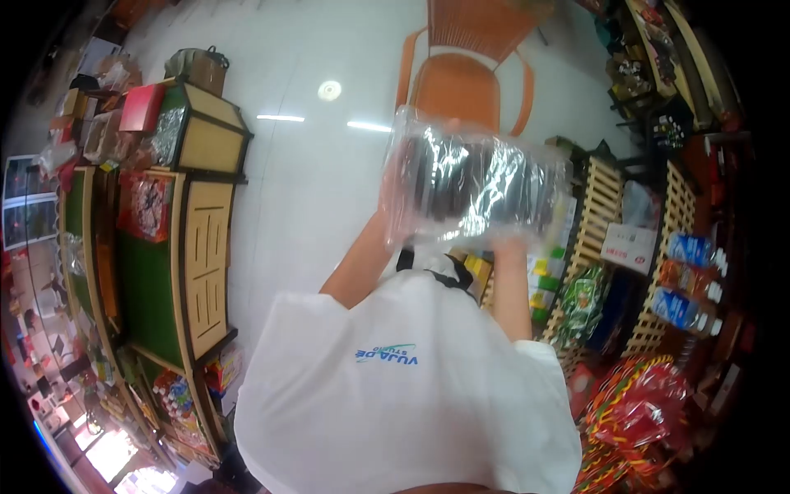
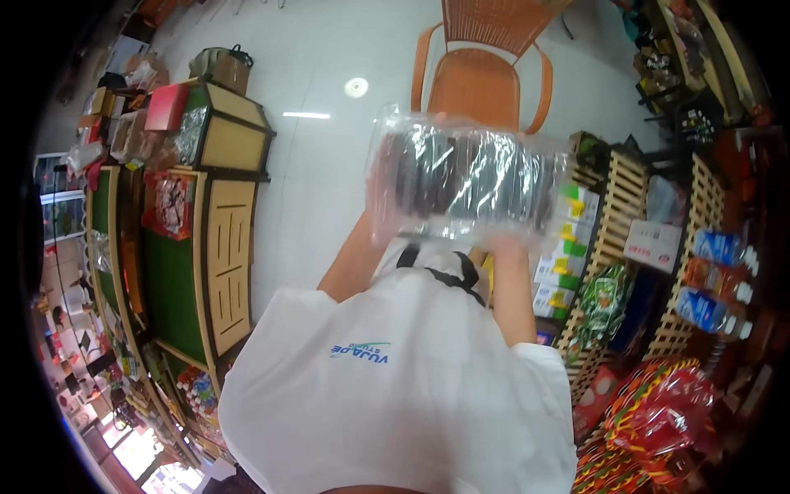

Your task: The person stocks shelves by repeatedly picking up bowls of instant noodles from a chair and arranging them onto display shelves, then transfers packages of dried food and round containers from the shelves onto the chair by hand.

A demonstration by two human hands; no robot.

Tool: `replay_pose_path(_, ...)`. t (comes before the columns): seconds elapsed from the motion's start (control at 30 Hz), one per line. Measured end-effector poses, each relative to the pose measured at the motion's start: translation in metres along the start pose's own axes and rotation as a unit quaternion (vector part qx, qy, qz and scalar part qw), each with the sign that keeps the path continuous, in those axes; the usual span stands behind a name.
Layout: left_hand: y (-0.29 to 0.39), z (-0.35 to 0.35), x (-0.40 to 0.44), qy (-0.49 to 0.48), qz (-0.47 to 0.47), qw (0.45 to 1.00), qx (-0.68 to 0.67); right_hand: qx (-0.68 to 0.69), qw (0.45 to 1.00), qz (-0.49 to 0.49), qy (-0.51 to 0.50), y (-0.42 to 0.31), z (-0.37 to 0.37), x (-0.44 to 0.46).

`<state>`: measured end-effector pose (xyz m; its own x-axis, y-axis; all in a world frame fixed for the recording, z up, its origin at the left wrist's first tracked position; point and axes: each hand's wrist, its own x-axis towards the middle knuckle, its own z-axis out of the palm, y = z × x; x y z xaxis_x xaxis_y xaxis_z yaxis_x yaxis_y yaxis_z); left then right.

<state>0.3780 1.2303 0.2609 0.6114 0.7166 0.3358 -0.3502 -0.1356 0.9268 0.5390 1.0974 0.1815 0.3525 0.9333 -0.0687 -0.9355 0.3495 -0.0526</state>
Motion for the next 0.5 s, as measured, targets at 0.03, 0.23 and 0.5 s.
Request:
replay_pose_path(0.03, -0.009, -0.006, 0.020, 0.023, -0.051, 0.990, -0.129, -0.009, 1.000, 0.000, -0.006, -0.005, 0.008, 0.019)
replay_pose_path(0.23, -0.058, -0.033, 0.077, 0.123, -0.321, 0.655, -0.673, 0.012, 1.000, -0.011, 0.015, -0.014, -0.015, 0.098)
replay_pose_path(0.5, -0.101, -0.037, 0.199, 0.054, -0.378, 0.702, -0.601, 0.081, 0.997, -0.004, 0.021, -0.064, -0.114, 0.206)
